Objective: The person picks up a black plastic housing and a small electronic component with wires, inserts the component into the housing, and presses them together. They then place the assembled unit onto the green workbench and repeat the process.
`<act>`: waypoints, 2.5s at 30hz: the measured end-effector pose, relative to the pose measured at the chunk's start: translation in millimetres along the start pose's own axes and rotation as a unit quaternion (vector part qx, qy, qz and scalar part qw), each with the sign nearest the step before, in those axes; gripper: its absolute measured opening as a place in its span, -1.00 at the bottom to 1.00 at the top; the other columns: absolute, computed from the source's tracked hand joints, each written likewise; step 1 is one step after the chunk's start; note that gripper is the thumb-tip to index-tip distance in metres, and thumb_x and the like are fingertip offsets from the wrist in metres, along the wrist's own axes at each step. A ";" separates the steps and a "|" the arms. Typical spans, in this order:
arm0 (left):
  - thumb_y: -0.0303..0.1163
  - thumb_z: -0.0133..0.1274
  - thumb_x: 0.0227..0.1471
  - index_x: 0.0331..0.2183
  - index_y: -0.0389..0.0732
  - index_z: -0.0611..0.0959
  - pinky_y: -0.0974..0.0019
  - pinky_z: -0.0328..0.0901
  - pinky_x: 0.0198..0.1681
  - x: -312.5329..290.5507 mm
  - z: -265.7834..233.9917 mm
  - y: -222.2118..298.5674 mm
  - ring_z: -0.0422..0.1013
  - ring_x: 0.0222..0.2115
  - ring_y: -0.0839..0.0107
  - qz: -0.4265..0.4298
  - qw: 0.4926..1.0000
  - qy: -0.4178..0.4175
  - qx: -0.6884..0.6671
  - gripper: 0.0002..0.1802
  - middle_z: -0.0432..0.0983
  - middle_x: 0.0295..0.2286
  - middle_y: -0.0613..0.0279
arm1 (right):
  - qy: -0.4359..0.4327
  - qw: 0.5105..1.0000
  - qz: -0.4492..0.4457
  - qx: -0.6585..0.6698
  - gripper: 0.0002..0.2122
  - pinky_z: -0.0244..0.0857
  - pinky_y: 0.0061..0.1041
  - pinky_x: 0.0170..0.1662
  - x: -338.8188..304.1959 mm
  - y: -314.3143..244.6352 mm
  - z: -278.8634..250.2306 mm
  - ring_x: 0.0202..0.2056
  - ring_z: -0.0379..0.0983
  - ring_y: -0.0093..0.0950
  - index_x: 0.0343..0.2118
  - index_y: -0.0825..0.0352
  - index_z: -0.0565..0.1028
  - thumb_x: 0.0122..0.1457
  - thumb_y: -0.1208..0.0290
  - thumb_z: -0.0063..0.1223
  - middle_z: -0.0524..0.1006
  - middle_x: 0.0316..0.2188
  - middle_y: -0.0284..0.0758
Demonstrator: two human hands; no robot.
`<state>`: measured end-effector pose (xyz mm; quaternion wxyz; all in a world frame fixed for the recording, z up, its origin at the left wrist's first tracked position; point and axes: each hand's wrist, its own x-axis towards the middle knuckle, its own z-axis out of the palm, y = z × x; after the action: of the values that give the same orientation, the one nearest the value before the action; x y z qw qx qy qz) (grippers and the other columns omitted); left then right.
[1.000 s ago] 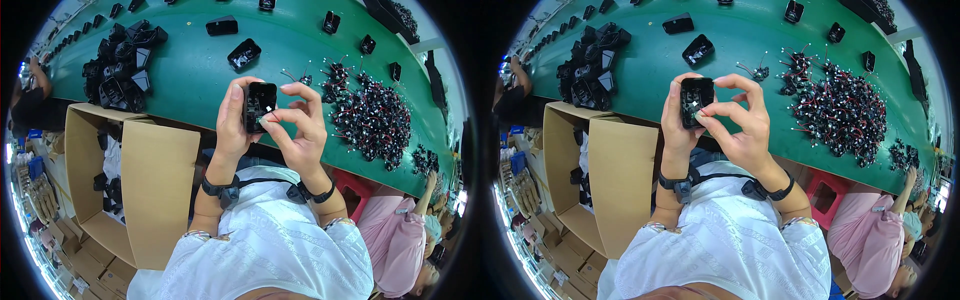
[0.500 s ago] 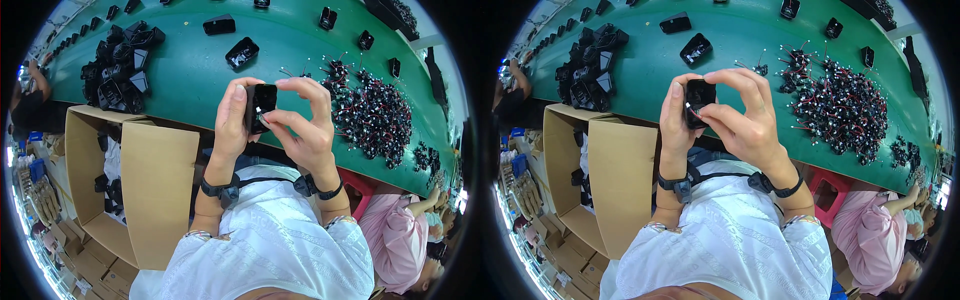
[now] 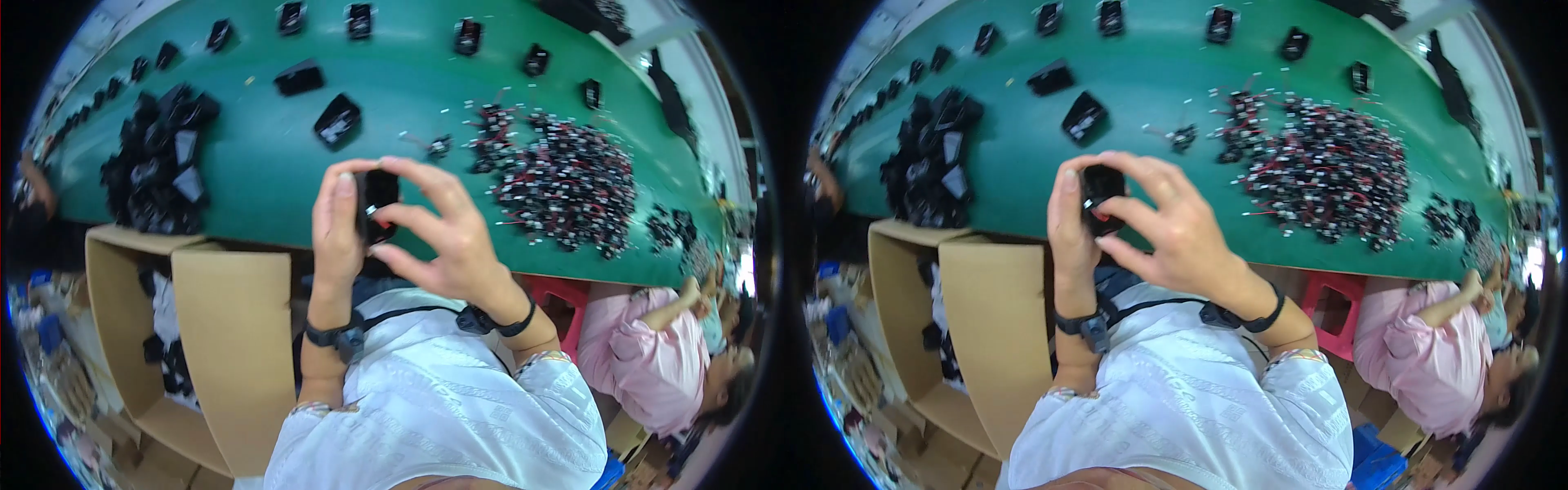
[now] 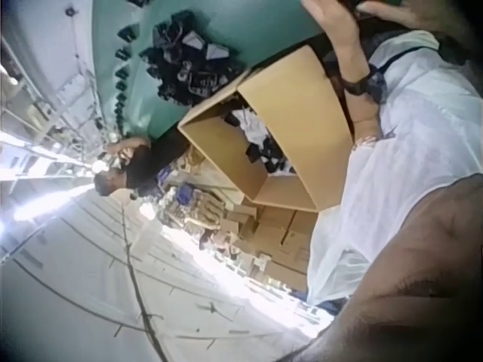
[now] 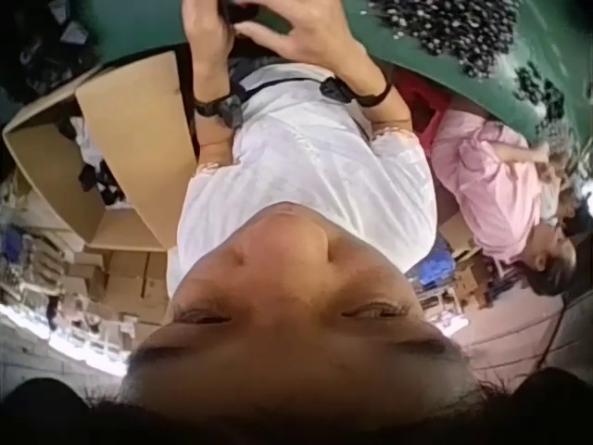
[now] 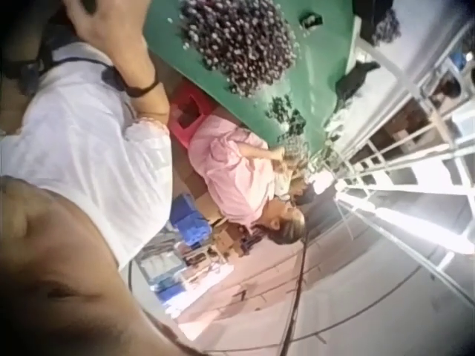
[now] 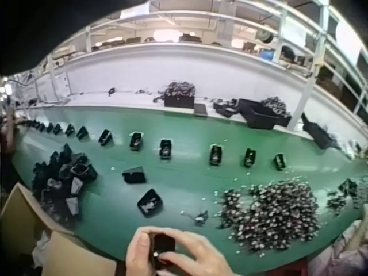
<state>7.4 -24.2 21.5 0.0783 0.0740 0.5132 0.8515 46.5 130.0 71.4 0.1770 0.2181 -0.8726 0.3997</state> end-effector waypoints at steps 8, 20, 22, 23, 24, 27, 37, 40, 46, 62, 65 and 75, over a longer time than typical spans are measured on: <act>-0.17 -0.23 0.38 -0.09 -0.27 0.53 0.59 0.20 -0.57 0.4 14.4 4.0 0.31 -0.53 0.70 0.037 0.987 -0.023 0.157 -0.62 0.49 -0.31 0.30 | 0.003 0.998 -0.027 -0.057 -0.64 0.33 -0.12 0.12 -10.5 1.3 -11.9 0.11 0.36 -0.03 -0.27 0.32 0.51 -0.13 0.37 0.42 0.37 0.18 -0.08; -0.06 -0.22 0.38 -0.09 -0.24 0.51 0.61 0.10 -0.69 8.6 30.5 0.1 0.25 -0.66 0.74 0.026 0.992 -0.041 0.118 -0.56 0.48 -0.46 0.34 | 0.054 0.996 -0.028 -0.061 -0.65 0.36 -0.18 0.11 -16.6 9.3 -19.4 0.13 0.36 -0.05 -0.26 0.33 0.58 -0.17 0.42 0.43 0.33 0.23 -0.07; -0.05 -0.22 0.38 -0.09 -0.24 0.51 0.61 0.10 -0.70 9.7 36.0 3.2 0.25 -0.67 0.74 0.055 0.986 -0.037 0.154 -0.56 0.48 -0.48 0.35 | 0.043 0.996 -0.025 -0.070 -0.64 0.35 -0.17 0.13 -14.4 10.0 -22.2 0.15 0.34 -0.04 -0.25 0.35 0.57 -0.16 0.43 0.42 0.32 0.25 -0.06; -0.05 -0.23 0.38 -0.09 -0.24 0.51 0.61 0.11 -0.68 8.8 39.4 7.0 0.27 -0.63 0.73 0.029 0.989 -0.038 0.140 -0.56 0.46 -0.46 0.36 | 0.047 0.996 -0.025 -0.072 -0.64 0.35 -0.17 0.13 -14.2 11.3 -23.8 0.15 0.34 -0.04 -0.25 0.35 0.57 -0.16 0.43 0.42 0.32 0.25 -0.06; -0.04 -0.23 0.38 -0.10 -0.24 0.51 0.61 0.12 -0.65 8.8 41.3 9.3 0.29 -0.60 0.71 0.004 0.991 -0.038 0.126 -0.55 0.45 -0.44 0.37 | 0.049 0.997 -0.026 -0.062 -0.64 0.34 -0.16 0.14 -14.2 12.7 -25.4 0.16 0.33 -0.03 -0.24 0.35 0.57 -0.16 0.43 0.42 0.31 0.25 -0.05; -0.04 -0.23 0.38 -0.11 -0.23 0.51 0.60 0.12 -0.65 11.0 41.3 12.0 0.29 -0.59 0.71 -0.026 0.995 -0.053 0.079 -0.55 0.45 -0.45 0.38 | 0.051 0.998 -0.018 -0.041 -0.63 0.30 -0.15 0.17 -12.1 10.9 -26.5 0.19 0.29 -0.03 -0.22 0.36 0.55 -0.14 0.44 0.41 0.29 0.26 -0.06; -0.02 -0.22 0.38 -0.07 -0.26 0.48 0.60 0.21 -0.62 14.8 34.5 -11.1 0.38 -0.51 0.66 0.010 0.997 -0.054 0.057 -0.52 0.49 -0.36 0.27 | 0.049 0.999 -0.016 0.014 -0.62 0.28 -0.14 0.20 -12.9 15.3 -30.9 0.20 0.31 -0.04 -0.20 0.29 0.57 -0.15 0.46 0.43 0.32 0.24 -0.04; -0.04 -0.22 0.38 -0.07 -0.28 0.48 0.58 0.27 -0.53 15.5 36.1 -12.8 0.40 -0.43 0.63 0.004 0.995 -0.064 0.080 -0.54 0.47 -0.28 0.25 | 0.021 1.000 -0.015 -0.005 -0.63 0.28 -0.15 0.21 -13.4 20.5 -42.0 0.20 0.32 -0.05 -0.21 0.29 0.58 -0.15 0.45 0.43 0.34 0.21 -0.05; -0.11 -0.18 0.38 0.06 -0.29 0.36 0.53 0.36 -0.54 17.0 60.8 -4.1 0.44 -0.52 0.56 -0.018 0.980 -0.163 0.108 -0.54 0.49 -0.22 0.12 | 0.007 0.998 -0.025 -0.061 -0.67 0.35 -0.17 0.12 -23.1 29.7 -77.2 0.14 0.39 -0.08 -0.27 0.27 0.62 -0.19 0.46 0.43 0.39 0.15 -0.08; -0.56 0.00 0.16 -0.07 -0.33 0.51 0.49 0.33 -0.46 16.6 23.0 -49.9 0.46 -0.51 0.53 0.108 0.913 -0.023 0.392 -0.73 0.57 -0.33 0.17 | -0.055 0.858 0.321 -0.398 -0.74 0.23 -0.26 0.23 -38.0 324.4 -369.5 0.14 0.38 -0.18 -0.33 0.28 0.69 -0.16 0.39 0.42 0.44 0.19 -0.27; -0.58 0.02 0.13 -0.12 -0.33 0.55 0.49 0.29 -0.52 24.9 29.2 -47.0 0.44 -0.55 0.56 0.108 0.914 -0.031 0.390 -0.76 0.57 -0.36 0.20 | -0.057 0.859 0.321 -0.394 -0.72 0.31 -0.25 0.16 -42.5 350.0 -366.9 0.07 0.45 -0.18 -0.33 0.28 0.69 -0.18 0.38 0.42 0.46 0.17 -0.27; -0.58 0.05 0.11 -0.23 -0.30 0.60 0.51 0.21 -0.58 28.3 33.7 -48.8 0.40 -0.58 0.59 0.107 0.898 -0.043 0.424 -0.86 0.56 -0.40 0.27 | -0.092 0.861 0.309 -0.394 -0.68 0.30 -0.27 0.18 -61.4 367.0 -372.7 0.11 0.40 -0.19 -0.26 0.30 0.62 -0.18 0.49 0.35 0.40 0.23 -0.37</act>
<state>-10.4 33.3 -4.9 -0.0300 0.1912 0.8106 0.5526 -43.2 648.2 44.3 0.0346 -0.1147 -0.9922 0.0349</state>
